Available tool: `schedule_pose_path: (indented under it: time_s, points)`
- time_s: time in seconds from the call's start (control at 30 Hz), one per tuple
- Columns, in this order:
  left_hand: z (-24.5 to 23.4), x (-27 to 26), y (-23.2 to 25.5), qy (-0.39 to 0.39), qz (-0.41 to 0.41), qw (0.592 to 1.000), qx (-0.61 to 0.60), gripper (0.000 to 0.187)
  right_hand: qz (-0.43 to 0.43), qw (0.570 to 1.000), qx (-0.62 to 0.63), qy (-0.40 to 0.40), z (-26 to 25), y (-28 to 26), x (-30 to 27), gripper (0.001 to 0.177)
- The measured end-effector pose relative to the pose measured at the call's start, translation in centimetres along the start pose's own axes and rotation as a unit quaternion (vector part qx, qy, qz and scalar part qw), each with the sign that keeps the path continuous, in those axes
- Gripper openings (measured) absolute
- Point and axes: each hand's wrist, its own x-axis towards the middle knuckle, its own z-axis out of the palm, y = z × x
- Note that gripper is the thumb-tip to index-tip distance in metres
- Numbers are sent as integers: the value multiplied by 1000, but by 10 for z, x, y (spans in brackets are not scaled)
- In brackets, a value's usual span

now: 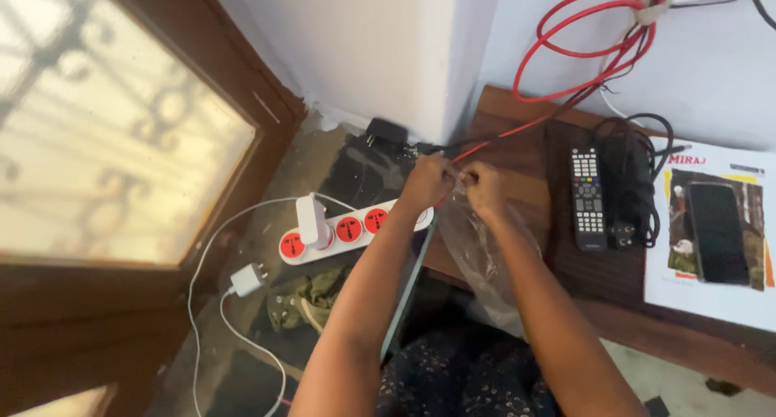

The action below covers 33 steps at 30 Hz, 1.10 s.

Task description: The person wipes a white electronic speaker, its power adapter, a black remote control, and a smartphone using a green cloth by hand.

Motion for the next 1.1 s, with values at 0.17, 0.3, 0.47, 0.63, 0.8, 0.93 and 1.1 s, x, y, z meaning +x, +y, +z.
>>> schedule_pose_path:
  time_s: [0.17,0.3,0.47,0.63,0.8,0.93,1.1]
  points:
    - [-6,10,-4,-59,36,997,22,18,-93,983,-151,38,-15,-39,-9,12]
    - [-11,12,-6,-78,55,995,7,18,-121,978,-167,-9,-20,-44,-7,15]
    - [-19,12,7,-145,61,985,71,20,-37,984,-161,-64,-16,-41,-11,17]
    - [-15,18,10,-208,121,943,229,19,22,973,-207,-96,-6,-11,-21,25]
    - [3,15,2,-188,143,937,257,16,32,996,-17,-81,12,37,-27,26]
    - [5,18,-7,-177,88,951,237,18,36,999,8,-28,20,36,-33,25]
    - [2,22,2,-166,27,955,243,14,15,1000,26,-6,25,21,-28,30]
